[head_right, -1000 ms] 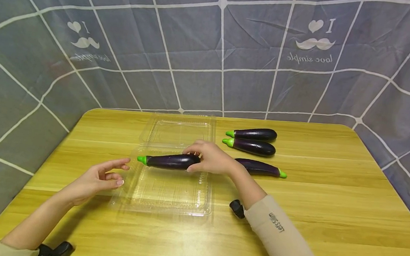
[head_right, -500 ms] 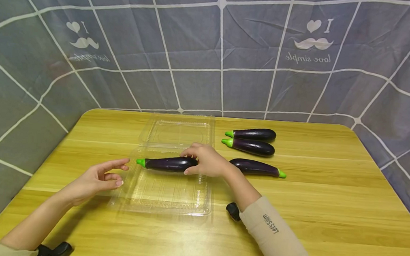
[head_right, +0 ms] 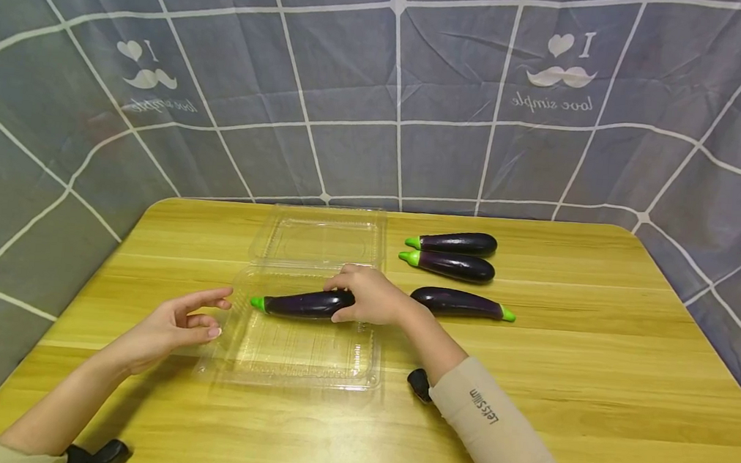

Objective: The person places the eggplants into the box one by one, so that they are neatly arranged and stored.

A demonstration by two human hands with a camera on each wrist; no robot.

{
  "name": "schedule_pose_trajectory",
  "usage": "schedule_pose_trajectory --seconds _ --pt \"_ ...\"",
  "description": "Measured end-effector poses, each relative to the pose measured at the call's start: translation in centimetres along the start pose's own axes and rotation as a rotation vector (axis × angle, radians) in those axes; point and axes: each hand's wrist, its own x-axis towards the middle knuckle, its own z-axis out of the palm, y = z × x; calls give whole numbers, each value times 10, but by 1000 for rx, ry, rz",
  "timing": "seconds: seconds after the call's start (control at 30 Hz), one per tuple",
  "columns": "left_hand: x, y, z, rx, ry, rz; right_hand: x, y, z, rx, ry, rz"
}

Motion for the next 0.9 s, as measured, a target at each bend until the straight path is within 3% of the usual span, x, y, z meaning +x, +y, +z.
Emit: schedule_pose_trajectory --seconds 0.5,0.9 --pt "0 1 0 16 4 -8 0 2 7 -93 -37 -3" --pt "1 5 3 4 16 -24 0 4 2 -47 -69 -2"
